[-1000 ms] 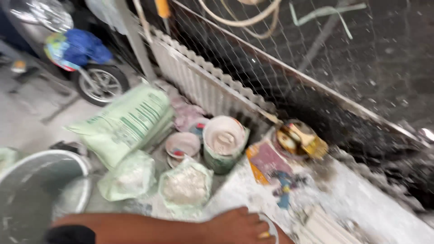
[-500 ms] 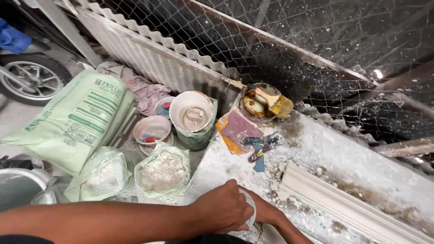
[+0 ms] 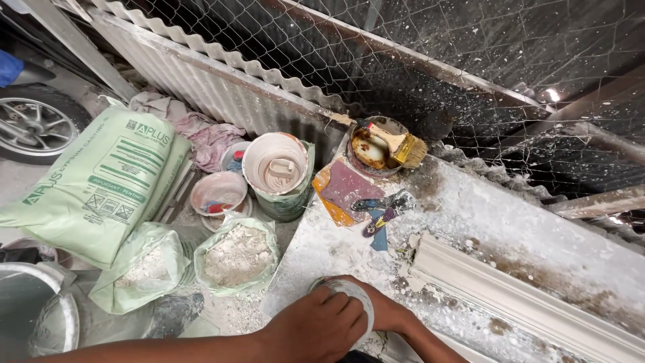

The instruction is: The person measures a long piece of white molding using a yellow tape measure. They then move around the workspace, handling a bucket and a plastic bottle before returning to the molding.

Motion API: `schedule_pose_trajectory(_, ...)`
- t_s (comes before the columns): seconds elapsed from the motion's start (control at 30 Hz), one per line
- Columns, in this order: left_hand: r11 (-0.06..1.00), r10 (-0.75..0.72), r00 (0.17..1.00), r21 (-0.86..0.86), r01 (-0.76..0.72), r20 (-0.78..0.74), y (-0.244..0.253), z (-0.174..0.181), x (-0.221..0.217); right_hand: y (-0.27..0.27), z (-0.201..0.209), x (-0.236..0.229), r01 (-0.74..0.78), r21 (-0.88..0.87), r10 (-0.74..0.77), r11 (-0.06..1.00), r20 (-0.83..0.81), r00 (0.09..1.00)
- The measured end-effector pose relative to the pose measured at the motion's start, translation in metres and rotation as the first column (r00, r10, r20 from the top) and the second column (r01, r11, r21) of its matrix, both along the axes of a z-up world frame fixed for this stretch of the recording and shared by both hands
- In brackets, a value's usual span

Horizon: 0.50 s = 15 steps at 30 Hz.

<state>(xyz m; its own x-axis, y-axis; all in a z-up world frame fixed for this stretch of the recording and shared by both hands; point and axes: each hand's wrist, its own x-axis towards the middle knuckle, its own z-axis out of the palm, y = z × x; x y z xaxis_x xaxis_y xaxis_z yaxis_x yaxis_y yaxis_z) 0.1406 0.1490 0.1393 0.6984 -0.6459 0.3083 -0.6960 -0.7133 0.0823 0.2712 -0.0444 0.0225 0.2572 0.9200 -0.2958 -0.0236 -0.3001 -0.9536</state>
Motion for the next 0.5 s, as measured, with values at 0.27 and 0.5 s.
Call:
schedule_pose_trajectory(0.27,0.823,0.407,0.817,-0.225,-0.522,-0.408,0.029,0.033,0.031,-0.008,-0.064,-0.011,0.08,0.044,-0.086,0.996,0.162,0.983)
schedule_pose_trajectory(0.5,0.174,0.367,0.573,-0.551,-0.816,-0.733,0.08,-0.152,0.05,0.02,-0.045,0.016,0.252,0.228,-0.291,0.941,0.158,0.944)
